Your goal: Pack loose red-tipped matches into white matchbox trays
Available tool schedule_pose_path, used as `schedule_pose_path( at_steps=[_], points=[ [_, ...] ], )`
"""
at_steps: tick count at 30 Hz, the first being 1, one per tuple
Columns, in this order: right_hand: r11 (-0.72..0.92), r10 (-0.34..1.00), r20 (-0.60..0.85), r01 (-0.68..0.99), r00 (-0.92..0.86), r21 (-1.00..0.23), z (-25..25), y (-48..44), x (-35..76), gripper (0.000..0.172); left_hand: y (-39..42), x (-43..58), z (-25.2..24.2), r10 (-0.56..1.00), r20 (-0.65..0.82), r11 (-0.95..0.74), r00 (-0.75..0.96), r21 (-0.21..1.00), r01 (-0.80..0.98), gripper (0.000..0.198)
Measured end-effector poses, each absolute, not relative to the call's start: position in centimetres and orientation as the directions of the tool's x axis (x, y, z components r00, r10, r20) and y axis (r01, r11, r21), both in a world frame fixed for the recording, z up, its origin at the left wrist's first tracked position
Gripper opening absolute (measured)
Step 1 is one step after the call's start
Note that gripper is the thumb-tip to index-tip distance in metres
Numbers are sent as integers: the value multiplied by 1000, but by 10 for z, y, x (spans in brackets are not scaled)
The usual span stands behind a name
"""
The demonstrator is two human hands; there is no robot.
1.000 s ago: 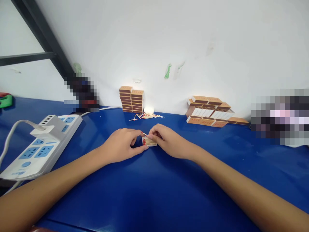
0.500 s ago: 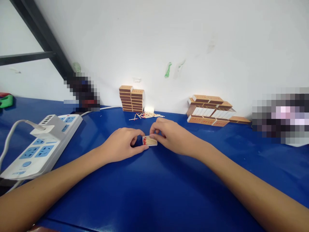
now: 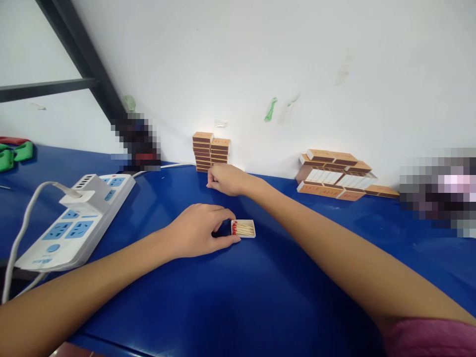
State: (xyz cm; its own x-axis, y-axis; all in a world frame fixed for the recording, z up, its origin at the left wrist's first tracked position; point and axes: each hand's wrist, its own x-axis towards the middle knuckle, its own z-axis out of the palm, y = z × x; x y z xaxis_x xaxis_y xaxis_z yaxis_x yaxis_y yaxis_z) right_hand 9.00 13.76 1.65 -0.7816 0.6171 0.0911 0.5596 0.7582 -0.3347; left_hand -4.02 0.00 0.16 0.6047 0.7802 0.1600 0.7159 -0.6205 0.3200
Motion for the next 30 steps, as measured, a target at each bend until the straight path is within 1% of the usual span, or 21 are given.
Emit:
schedule_pose_path(
  at_steps=[3,5,8,11,15,17,21,23,25,30],
  points=[
    [767,610,155,530,-777,-362,22,138,98,13,0,-40,0,776,161,-626,610,311,715,32],
    [767,624,191,548,-758,-334,26,141,104,13,-1,-40,1,775,160,-628,611,301,718,32],
    [787,612,183,573,-769,-228,26,144,109,7,-1,-40,1,772,163,-633,615,289,718,32],
    [836,548,156,543,-822,-79,21,142,109,17,-1,-41,0,770,163,-634,616,291,716,32],
    [860,492,85,499,-866,105,17,136,103,17,0,-41,-1,769,165,-637,618,290,714,33],
    [853,490,65,493,-869,171,16,135,99,18,0,-41,-1,768,168,-638,618,288,714,34],
    [829,518,0,502,-855,247,16,131,91,22,0,-41,0,768,165,-638,619,289,714,34],
    [819,537,-38,509,-843,265,19,126,91,22,-1,-41,0,771,166,-634,615,292,716,33],
    [811,560,-54,532,-827,244,24,117,95,20,-1,-41,0,772,174,-633,611,291,717,33],
    [767,641,-69,637,-764,73,49,81,133,18,0,-41,-1,774,178,-632,608,289,719,33]
  ],
)
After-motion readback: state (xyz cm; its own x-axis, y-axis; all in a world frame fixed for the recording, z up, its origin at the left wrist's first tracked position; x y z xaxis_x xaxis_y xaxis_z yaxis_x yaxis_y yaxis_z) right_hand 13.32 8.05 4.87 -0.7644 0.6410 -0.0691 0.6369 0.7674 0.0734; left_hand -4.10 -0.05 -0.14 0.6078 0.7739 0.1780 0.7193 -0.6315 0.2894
